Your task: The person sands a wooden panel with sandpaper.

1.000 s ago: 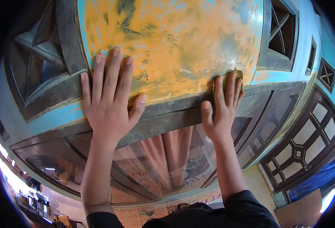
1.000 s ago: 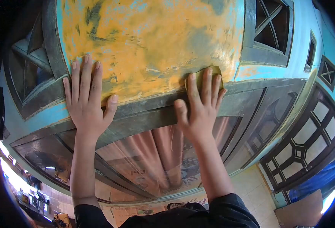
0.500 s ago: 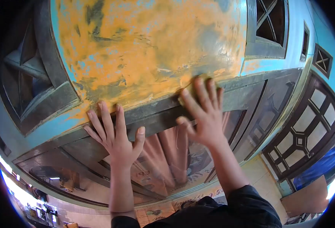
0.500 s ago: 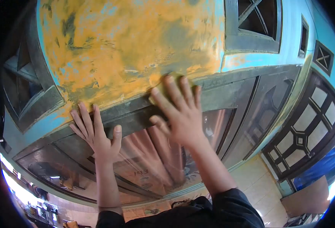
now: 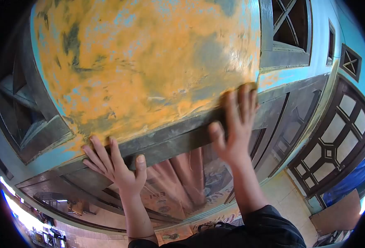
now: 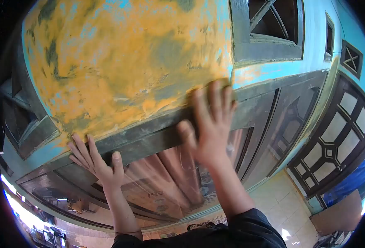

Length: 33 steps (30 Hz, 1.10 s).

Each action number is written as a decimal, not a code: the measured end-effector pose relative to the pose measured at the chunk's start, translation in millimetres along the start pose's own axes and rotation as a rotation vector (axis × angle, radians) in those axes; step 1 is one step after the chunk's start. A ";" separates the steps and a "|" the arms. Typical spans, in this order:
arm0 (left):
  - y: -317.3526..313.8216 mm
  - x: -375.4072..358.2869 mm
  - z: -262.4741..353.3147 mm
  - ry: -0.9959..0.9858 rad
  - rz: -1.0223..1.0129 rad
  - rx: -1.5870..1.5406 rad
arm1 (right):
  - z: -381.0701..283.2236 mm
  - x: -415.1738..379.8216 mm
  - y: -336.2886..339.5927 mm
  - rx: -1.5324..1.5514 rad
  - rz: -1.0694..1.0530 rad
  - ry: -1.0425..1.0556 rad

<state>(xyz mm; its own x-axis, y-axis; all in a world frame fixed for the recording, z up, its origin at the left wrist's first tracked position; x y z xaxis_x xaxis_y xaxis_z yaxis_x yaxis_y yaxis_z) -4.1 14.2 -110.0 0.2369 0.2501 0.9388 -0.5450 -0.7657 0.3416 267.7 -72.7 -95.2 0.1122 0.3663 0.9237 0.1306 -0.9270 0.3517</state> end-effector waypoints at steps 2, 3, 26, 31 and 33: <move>-0.3 0.5 0.7 0.015 -0.004 0.017 | -26.1 -10.2 -9.2 0.027 -0.121 0.152; -0.3 1.0 1.0 0.017 -0.004 0.021 | -19.0 -8.3 -6.6 0.013 -0.104 0.130; 1.1 -8.7 -3.9 -0.013 -0.060 0.019 | 0.2 0.4 0.9 0.086 -0.064 0.014; 7.7 -6.1 -0.8 -0.004 -0.078 -0.031 | -56.5 1.2 -7.2 0.128 -0.254 0.108; 11.3 -3.7 1.5 -0.003 -0.070 -0.074 | -63.5 -6.9 -10.1 0.099 -0.304 0.133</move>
Point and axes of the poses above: each hand's wrist, its own x-axis towards the middle knuckle, its own y-axis out of the back of the hand, z = x × y, the point moved 4 cm from there along x, towards the middle knuckle, and after that the axes turned 9 degrees about -z, right-handed, at the moved point
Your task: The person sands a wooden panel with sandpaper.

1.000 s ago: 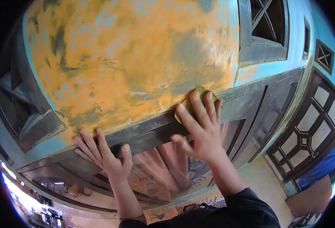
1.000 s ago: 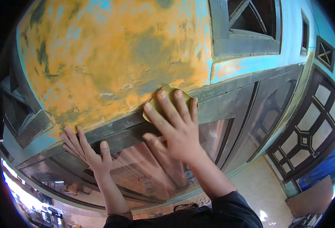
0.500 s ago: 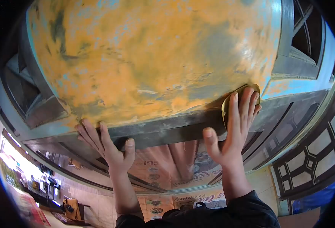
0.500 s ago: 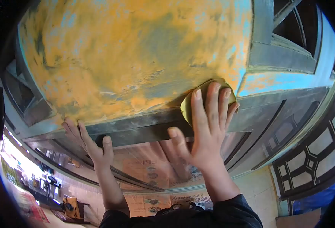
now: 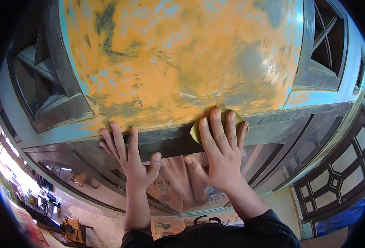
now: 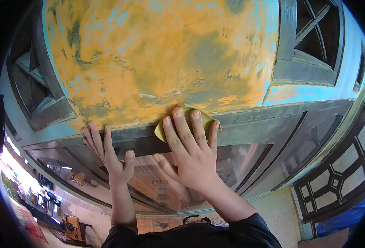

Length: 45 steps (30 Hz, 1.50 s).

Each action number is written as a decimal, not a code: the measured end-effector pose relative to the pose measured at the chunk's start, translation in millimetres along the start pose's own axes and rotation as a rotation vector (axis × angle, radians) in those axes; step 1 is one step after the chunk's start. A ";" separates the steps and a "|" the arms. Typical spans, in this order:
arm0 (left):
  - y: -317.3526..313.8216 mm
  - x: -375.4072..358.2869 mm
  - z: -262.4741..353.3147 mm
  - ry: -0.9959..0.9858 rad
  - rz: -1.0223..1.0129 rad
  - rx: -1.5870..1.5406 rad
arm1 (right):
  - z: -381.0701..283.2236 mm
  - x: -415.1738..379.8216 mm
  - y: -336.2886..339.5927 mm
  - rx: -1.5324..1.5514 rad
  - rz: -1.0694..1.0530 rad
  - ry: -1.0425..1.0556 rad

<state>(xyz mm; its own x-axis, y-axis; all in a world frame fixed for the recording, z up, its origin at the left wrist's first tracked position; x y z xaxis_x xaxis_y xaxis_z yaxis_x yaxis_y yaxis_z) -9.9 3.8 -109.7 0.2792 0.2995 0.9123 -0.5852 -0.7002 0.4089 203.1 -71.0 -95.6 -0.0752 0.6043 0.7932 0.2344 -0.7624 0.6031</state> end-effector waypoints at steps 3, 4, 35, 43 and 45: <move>0.6 -0.7 -0.8 0.005 0.010 -0.051 | 1.7 -3.0 -4.2 -0.040 0.002 -0.023; 0.1 -1.4 -1.6 0.011 0.012 -0.067 | 0.7 0.3 -1.8 -0.050 0.001 -0.033; -9.1 -8.7 -9.8 -0.040 0.120 -0.063 | 10.6 11.7 3.4 -0.107 0.093 -0.045; -7.7 -9.5 -9.2 -0.049 0.123 -0.043 | 8.1 21.2 13.5 -0.150 0.037 0.000; -9.3 -7.8 -8.8 -0.035 0.139 -0.051 | 9.2 14.6 8.3 -0.158 0.042 0.012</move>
Point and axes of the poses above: each hand's wrist, its own x-axis towards the middle knuckle, its own y-axis out of the back of the hand, z = x × y, the point moved 4 cm from there along x, towards the middle knuckle, and after that the axes turned 9 degrees about -z, right-handed, at the moved point
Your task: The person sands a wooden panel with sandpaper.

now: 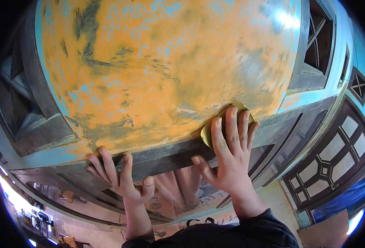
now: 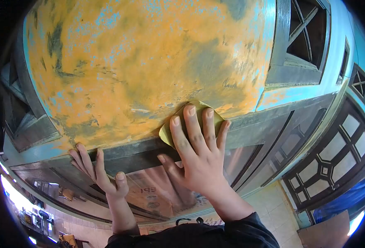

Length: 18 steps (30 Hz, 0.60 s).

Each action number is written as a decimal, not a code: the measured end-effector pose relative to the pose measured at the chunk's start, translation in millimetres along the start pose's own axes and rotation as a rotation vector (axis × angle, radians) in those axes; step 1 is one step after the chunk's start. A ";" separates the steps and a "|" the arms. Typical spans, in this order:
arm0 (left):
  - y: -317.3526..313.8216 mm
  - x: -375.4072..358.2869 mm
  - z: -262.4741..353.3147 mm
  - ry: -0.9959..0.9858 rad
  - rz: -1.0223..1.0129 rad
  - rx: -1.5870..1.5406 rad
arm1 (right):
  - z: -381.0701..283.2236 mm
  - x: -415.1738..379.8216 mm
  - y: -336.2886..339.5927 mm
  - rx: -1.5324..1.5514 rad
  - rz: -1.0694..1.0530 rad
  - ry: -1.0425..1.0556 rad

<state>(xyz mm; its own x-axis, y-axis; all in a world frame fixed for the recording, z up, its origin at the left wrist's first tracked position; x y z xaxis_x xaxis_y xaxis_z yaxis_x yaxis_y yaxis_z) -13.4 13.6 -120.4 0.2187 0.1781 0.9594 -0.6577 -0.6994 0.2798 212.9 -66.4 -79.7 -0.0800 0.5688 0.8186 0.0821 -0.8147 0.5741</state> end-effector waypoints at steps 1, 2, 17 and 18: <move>0.7 -1.3 0.7 0.008 -0.001 -0.002 | 0.9 4.0 3.0 0.010 0.015 -0.009; 1.3 -2.1 1.1 0.007 -0.001 0.009 | 2.7 13.0 9.4 0.022 0.029 -0.026; 0.5 -0.1 2.2 0.027 -0.002 0.017 | -3.3 42.1 24.9 0.056 0.078 -0.010; 0.6 0.7 2.9 0.022 0.002 0.013 | -5.5 39.6 21.5 0.070 0.045 -0.014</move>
Point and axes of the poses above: each hand's wrist, its own x-axis towards the middle knuckle, its own y-axis out of the back of the hand, z = x × y, the point moved 4 cm from there along x, towards the middle knuckle, and after that the axes turned 9 degrees about -z, right-handed, at the moved point
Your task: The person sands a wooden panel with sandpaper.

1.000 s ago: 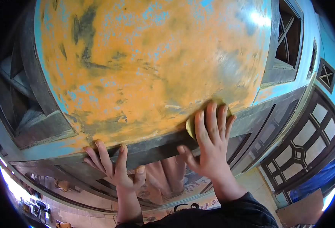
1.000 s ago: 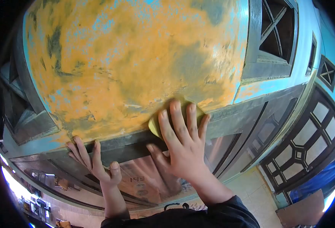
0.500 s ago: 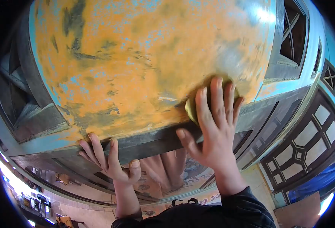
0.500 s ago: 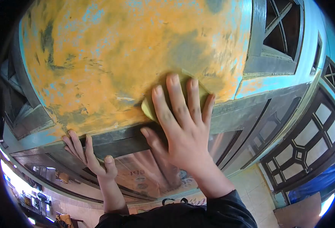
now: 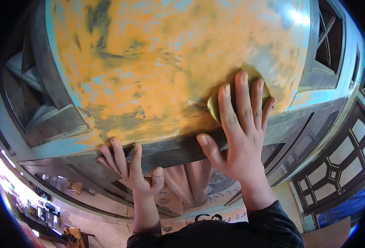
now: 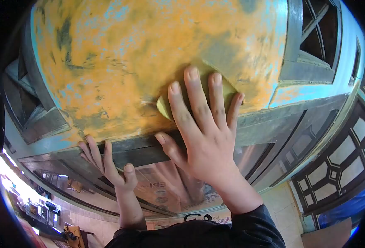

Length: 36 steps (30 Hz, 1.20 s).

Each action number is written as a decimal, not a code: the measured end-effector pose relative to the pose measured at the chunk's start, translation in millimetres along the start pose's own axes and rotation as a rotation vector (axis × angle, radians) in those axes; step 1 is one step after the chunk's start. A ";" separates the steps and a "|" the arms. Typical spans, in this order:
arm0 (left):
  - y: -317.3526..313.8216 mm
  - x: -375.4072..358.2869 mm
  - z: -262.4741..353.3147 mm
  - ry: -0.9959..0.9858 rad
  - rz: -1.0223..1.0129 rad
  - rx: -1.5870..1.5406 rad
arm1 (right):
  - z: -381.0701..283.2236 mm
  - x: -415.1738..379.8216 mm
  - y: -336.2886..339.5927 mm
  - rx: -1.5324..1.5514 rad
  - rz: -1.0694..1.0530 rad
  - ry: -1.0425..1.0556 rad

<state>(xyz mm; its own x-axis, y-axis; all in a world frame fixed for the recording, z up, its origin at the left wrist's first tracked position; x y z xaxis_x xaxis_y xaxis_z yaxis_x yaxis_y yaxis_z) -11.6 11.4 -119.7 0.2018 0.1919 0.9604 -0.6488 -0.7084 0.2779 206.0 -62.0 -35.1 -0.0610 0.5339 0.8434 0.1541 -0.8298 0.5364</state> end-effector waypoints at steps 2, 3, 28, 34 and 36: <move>0.3 0.0 0.8 -0.003 -0.001 -0.004 | -6.2 -18.7 -11.0 0.022 -0.071 -0.003; -0.1 0.5 0.8 -0.003 0.003 -0.005 | -15.7 -27.0 -17.6 -0.020 -0.122 0.069; 34.4 18.4 -14.3 0.050 -0.062 -0.209 | -73.6 -2.2 -42.2 0.014 -0.164 0.155; 41.5 12.4 -48.3 0.106 0.031 -0.071 | -70.8 -15.2 -47.3 0.000 -0.212 0.159; 38.0 8.2 -48.9 0.125 0.021 -0.060 | -84.5 -8.4 -47.0 -0.062 -0.216 0.213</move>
<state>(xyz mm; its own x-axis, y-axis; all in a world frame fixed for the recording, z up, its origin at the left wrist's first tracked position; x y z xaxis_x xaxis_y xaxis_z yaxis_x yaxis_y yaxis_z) -70.4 19.2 -100.3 0.0971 0.2638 0.9597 -0.6953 -0.6720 0.2550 116.0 -41.2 -64.7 -0.2924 0.6585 0.6934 0.0553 -0.7122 0.6997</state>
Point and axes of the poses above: each hand's wrist, its own x-axis towards the middle knuckle, its own y-axis out of the back of the hand, z = x × y, the point moved 4 cm from there along x, towards the middle knuckle, and after that the axes turned 9 degrees about -z, right-handed, at the moved point
